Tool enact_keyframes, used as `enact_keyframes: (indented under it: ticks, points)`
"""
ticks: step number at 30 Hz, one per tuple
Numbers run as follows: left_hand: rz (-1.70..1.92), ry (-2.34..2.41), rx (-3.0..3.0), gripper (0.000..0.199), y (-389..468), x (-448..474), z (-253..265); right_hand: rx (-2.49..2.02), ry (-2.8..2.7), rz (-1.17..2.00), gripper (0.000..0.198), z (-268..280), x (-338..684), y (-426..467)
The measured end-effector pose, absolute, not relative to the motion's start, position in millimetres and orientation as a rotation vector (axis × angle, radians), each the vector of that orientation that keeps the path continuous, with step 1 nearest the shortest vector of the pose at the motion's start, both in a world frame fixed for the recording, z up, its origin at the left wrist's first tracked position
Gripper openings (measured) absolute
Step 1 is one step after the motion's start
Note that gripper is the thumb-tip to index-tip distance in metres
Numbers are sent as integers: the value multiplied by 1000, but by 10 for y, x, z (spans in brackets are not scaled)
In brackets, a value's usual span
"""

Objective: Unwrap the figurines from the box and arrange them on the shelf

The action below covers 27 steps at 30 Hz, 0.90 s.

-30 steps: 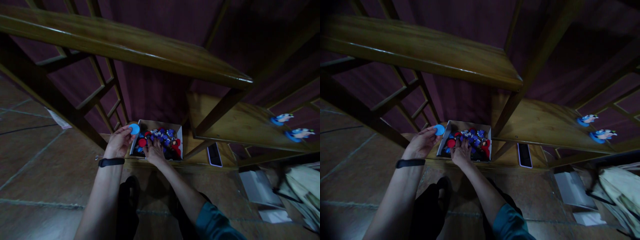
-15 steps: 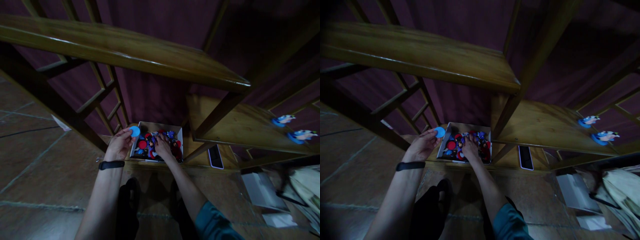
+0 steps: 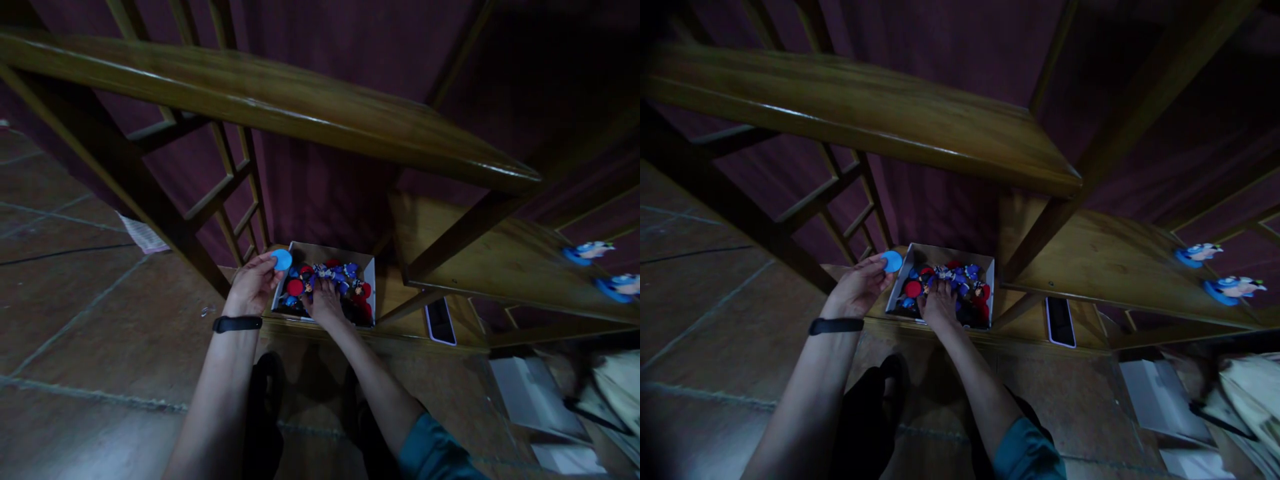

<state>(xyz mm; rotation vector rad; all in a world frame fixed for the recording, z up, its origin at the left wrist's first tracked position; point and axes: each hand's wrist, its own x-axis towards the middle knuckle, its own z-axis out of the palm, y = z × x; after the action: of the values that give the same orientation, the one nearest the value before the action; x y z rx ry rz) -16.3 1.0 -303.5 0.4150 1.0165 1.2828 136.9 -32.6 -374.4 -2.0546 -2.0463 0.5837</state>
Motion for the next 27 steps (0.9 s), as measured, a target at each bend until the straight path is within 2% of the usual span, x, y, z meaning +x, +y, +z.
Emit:
enact_keyframes:
  ticks: [8,18,21,25,27]
  points:
    - [1284,1018,416,19,-4,-200,-3025,-1853,-2243,419,45,-3781,1382,-278]
    - [1308,1021,358,19,-20,-240,-3000,-2117,-2035,280,40,-3762,1585,-178]
    - [1317,1016,355,18,-23,-247,-3000,-1968,-2130,274,42,-3734,1501,-185]
    - [1310,1005,367,19,-24,-250,-3019,-1607,-2451,418,40,-3768,1308,-249]
    - [1307,995,382,18,-21,-253,-3035,-1601,-2502,448,40,-3795,1272,-271]
